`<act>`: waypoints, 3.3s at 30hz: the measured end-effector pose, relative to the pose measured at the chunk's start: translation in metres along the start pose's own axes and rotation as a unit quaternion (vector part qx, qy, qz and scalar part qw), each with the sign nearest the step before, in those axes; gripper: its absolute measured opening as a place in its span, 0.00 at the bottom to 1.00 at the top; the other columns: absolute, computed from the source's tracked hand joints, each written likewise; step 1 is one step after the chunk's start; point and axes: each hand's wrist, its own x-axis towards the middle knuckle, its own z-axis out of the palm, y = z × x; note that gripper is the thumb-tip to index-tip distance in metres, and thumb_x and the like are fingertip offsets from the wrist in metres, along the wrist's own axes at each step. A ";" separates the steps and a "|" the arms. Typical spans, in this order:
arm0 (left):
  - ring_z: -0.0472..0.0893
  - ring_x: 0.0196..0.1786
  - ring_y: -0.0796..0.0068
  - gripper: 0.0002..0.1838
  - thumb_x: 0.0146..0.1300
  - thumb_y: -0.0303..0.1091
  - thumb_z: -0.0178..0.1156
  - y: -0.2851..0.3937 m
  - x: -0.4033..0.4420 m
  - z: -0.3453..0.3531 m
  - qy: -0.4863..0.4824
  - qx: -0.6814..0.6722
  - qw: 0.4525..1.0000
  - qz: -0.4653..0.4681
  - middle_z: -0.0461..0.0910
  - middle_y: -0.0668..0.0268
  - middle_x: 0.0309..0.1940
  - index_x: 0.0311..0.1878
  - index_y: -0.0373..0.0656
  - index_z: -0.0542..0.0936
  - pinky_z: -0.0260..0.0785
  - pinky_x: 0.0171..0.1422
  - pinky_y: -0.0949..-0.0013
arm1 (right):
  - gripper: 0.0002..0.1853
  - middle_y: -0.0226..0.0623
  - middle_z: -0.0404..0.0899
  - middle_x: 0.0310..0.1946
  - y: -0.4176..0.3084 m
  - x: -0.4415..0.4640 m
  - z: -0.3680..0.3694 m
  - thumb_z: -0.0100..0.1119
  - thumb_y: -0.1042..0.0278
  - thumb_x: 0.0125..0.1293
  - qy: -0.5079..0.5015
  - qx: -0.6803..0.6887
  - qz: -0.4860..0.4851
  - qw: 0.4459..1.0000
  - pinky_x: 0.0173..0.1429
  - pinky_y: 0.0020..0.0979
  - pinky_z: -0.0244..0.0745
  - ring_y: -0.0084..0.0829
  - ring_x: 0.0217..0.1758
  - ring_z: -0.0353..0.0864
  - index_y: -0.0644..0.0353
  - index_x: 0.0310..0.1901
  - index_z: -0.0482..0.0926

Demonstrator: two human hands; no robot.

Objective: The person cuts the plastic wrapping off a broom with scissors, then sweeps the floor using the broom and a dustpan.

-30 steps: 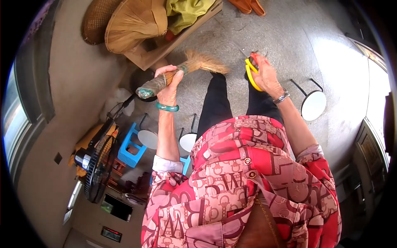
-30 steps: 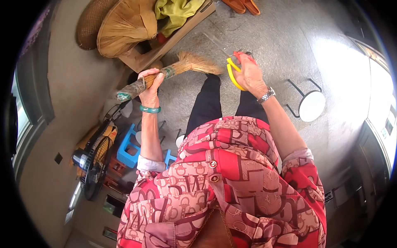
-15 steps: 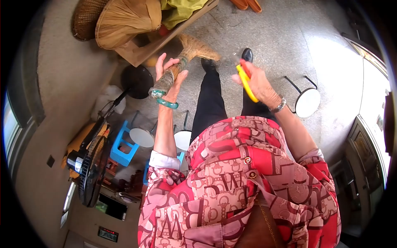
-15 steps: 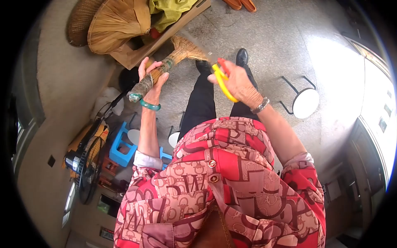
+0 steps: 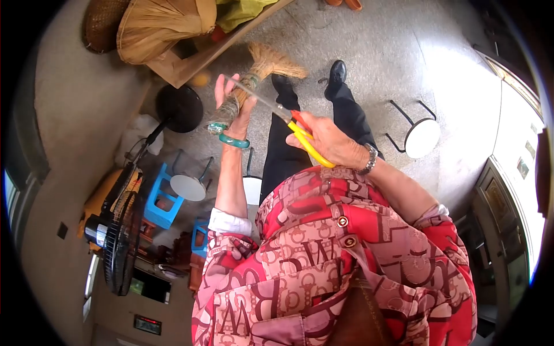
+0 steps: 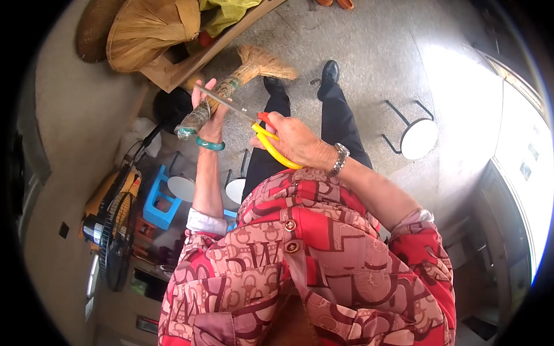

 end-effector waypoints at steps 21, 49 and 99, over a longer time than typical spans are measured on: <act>0.73 0.51 0.71 0.27 0.41 0.27 0.72 -0.004 -0.003 -0.013 0.039 0.046 0.998 -0.032 0.74 0.60 0.46 0.47 0.43 0.73 0.65 0.56 0.69 | 0.34 0.49 0.67 0.23 0.011 -0.007 -0.008 0.43 0.32 0.60 -0.169 -0.016 0.036 0.985 0.36 0.42 0.65 0.50 0.29 0.71 0.66 0.34 0.64; 0.71 0.54 0.70 0.39 0.49 0.21 0.63 -0.004 -0.012 -0.022 0.038 0.022 0.999 -0.020 0.72 0.61 0.51 0.64 0.49 0.57 0.65 0.57 0.68 | 0.29 0.51 0.73 0.23 0.010 0.011 0.024 0.58 0.46 0.57 -0.056 -0.209 0.017 0.976 0.32 0.41 0.71 0.52 0.28 0.76 0.70 0.38 0.66; 0.64 0.62 0.50 0.12 0.49 0.24 0.61 -0.039 -0.141 -0.021 0.240 -0.005 0.971 -0.019 0.67 0.49 0.57 0.36 0.41 0.70 0.55 0.65 0.54 | 0.14 0.44 0.79 0.27 0.019 0.437 0.132 0.59 0.69 0.57 -0.097 -0.122 0.157 0.975 0.20 0.22 0.76 0.27 0.20 0.80 0.76 0.35 0.75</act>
